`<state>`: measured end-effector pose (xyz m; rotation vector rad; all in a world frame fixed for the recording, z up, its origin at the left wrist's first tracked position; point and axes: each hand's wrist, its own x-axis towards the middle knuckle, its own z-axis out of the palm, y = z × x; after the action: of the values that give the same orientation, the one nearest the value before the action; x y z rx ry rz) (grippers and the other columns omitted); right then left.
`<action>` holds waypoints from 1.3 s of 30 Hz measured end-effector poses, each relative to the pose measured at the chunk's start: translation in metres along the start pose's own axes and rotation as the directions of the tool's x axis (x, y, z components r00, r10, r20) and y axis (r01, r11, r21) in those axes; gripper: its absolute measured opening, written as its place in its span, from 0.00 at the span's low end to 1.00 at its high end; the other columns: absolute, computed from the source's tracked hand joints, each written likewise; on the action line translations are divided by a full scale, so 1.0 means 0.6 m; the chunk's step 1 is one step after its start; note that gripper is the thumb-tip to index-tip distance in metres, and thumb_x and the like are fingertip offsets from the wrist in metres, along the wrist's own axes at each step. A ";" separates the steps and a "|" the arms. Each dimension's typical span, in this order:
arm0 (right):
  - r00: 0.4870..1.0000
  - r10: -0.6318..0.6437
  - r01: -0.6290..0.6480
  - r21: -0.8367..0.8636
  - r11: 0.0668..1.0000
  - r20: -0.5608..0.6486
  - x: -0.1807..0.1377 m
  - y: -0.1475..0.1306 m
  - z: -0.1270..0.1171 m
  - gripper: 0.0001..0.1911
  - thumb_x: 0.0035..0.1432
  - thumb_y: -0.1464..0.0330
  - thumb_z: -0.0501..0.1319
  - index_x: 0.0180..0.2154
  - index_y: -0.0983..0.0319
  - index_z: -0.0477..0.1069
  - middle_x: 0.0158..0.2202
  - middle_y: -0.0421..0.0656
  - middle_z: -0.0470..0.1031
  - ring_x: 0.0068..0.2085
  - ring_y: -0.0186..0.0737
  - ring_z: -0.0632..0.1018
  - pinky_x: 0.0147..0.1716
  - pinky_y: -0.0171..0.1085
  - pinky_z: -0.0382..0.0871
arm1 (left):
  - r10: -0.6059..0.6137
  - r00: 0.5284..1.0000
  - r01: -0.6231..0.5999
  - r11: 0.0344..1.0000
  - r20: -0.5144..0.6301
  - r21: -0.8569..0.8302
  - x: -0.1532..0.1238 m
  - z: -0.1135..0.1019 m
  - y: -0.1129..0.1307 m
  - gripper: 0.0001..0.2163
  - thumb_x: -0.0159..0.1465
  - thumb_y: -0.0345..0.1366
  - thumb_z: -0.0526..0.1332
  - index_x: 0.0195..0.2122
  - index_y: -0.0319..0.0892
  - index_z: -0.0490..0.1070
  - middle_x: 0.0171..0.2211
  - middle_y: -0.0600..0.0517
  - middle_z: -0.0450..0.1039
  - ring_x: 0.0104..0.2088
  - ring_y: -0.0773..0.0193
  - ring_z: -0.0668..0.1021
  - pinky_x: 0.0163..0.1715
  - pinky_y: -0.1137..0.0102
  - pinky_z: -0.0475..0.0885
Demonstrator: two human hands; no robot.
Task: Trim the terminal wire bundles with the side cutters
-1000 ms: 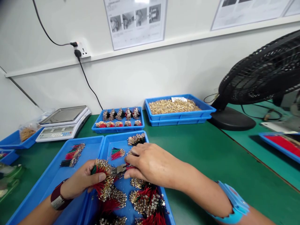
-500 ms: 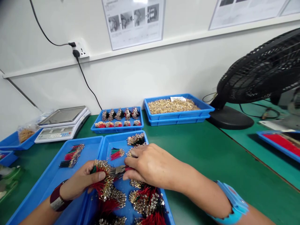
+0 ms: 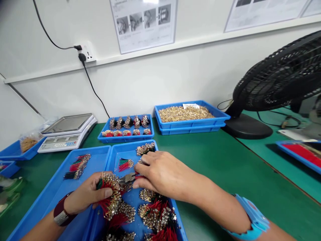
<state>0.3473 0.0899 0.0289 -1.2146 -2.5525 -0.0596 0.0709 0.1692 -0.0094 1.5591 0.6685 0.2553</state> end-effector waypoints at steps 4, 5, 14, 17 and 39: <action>1.000 -0.008 0.008 0.014 1.000 0.000 0.002 0.000 0.000 0.26 0.74 0.50 0.48 0.48 0.63 0.74 0.33 0.44 0.73 0.34 0.42 0.72 0.33 0.41 0.60 | -0.009 1.000 0.008 0.999 -0.006 -0.047 0.000 -0.001 -0.006 0.25 0.58 0.58 0.69 0.37 0.37 0.73 0.24 0.57 0.68 0.17 0.76 0.61 0.13 0.79 0.57; 1.000 -0.010 0.010 0.018 1.000 0.002 0.002 0.000 0.001 0.26 0.74 0.50 0.48 0.47 0.63 0.75 0.33 0.44 0.73 0.34 0.42 0.72 0.32 0.41 0.59 | -0.008 1.000 0.008 0.998 -0.008 -0.059 0.000 -0.002 -0.009 0.25 0.59 0.58 0.69 0.37 0.37 0.73 0.24 0.57 0.68 0.16 0.76 0.60 0.13 0.78 0.56; 0.998 0.024 -0.025 0.026 0.999 0.065 0.000 -0.002 -0.002 0.21 0.74 0.52 0.51 0.38 0.60 0.71 0.31 0.41 0.72 0.31 0.39 0.70 0.29 0.41 0.53 | -0.005 0.995 0.001 0.999 -0.103 -0.044 0.006 0.008 -0.009 0.23 0.63 0.57 0.66 0.35 0.37 0.73 0.23 0.57 0.66 0.18 0.75 0.61 0.15 0.78 0.57; 0.998 0.024 -0.026 0.048 0.999 0.059 -0.001 -0.004 -0.004 0.22 0.74 0.52 0.51 0.38 0.60 0.71 0.30 0.41 0.72 0.31 0.39 0.70 0.29 0.41 0.53 | -0.011 0.990 0.006 0.999 -0.143 -0.033 0.007 0.009 -0.011 0.23 0.63 0.57 0.66 0.33 0.38 0.72 0.23 0.57 0.66 0.18 0.74 0.61 0.15 0.77 0.57; 0.998 0.061 -0.058 -0.109 0.992 0.017 0.006 -0.004 0.029 0.19 0.72 0.52 0.55 0.43 0.61 0.73 0.35 0.44 0.73 0.35 0.45 0.72 0.35 0.43 0.60 | -0.071 0.985 0.092 0.987 -0.155 0.131 0.007 0.017 -0.002 0.22 0.64 0.57 0.63 0.36 0.39 0.70 0.22 0.58 0.67 0.16 0.74 0.61 0.15 0.76 0.56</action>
<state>0.3387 0.0940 0.0139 -1.3369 -2.5578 -0.1757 0.0796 0.1633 -0.0126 1.6505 0.8817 0.2711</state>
